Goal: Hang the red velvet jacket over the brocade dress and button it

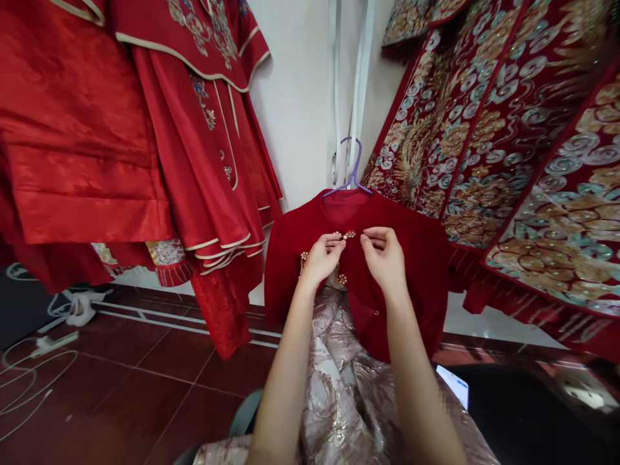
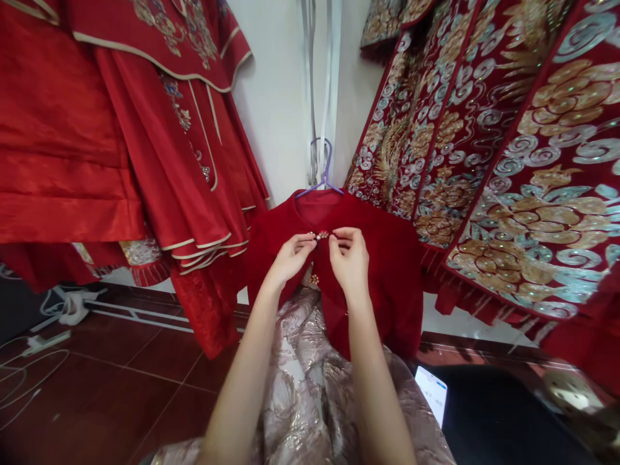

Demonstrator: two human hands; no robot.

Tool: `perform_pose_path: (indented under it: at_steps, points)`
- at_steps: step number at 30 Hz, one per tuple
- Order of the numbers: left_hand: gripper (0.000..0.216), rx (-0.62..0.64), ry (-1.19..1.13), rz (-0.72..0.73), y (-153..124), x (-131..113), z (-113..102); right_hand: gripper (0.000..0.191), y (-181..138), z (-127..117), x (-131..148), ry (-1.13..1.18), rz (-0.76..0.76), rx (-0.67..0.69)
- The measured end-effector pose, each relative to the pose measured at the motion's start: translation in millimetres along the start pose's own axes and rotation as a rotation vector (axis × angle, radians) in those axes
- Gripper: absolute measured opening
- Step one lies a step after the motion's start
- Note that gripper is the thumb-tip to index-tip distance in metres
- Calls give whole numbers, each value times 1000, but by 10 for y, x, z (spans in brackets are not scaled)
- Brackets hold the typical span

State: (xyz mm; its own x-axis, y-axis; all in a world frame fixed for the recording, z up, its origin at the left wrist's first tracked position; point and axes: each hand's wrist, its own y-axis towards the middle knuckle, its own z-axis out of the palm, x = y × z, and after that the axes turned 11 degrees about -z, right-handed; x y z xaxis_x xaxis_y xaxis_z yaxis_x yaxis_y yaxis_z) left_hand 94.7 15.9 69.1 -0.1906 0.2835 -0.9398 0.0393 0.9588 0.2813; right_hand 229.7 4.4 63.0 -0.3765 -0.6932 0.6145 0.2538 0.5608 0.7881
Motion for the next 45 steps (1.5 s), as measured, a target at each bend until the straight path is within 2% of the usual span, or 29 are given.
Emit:
perform_pose_path:
  at_steps: [3,7,10,13,14,18,21,26,27,31,33,36,39,42,45]
  points:
    - [24,-19,-218,-83,-198,106,18,31,-272,-51,12,46,72,42]
    - [28,-7,-329,-183,-378,283,-25,57,-625,-66,-115,-194,117,27]
    - [33,18,-342,-199,-390,362,-85,41,-734,-103,-206,-269,112,70]
    - [38,58,-333,-175,-385,372,-112,37,-714,-223,-184,-58,172,247]
    - [40,71,-341,-174,-391,366,-107,36,-695,-279,-154,29,216,269]
    - [43,119,-418,-188,-442,320,-55,33,-630,-495,-17,310,375,146]
    - [47,156,-411,-175,-471,277,-51,31,-618,-536,54,356,393,95]
    - [55,188,-375,-243,-496,240,-172,28,-672,-329,129,230,279,264]
    - [54,186,-374,-277,-503,239,-196,29,-687,-270,141,184,235,251]
    - [44,135,-362,-339,-523,241,-243,42,-735,-67,207,-51,53,51]
    - [45,112,-379,-329,-525,251,-246,37,-755,5,255,-116,0,52]
    - [40,117,-378,-326,-515,293,-249,23,-789,104,305,35,48,196]
    - [22,77,-330,-300,-489,358,-260,26,-829,210,301,279,161,271]
    - [9,-21,-228,-200,-453,409,-264,27,-860,303,279,387,226,234]
    - [24,-179,-68,-53,-435,434,-237,29,-869,354,282,462,278,137]
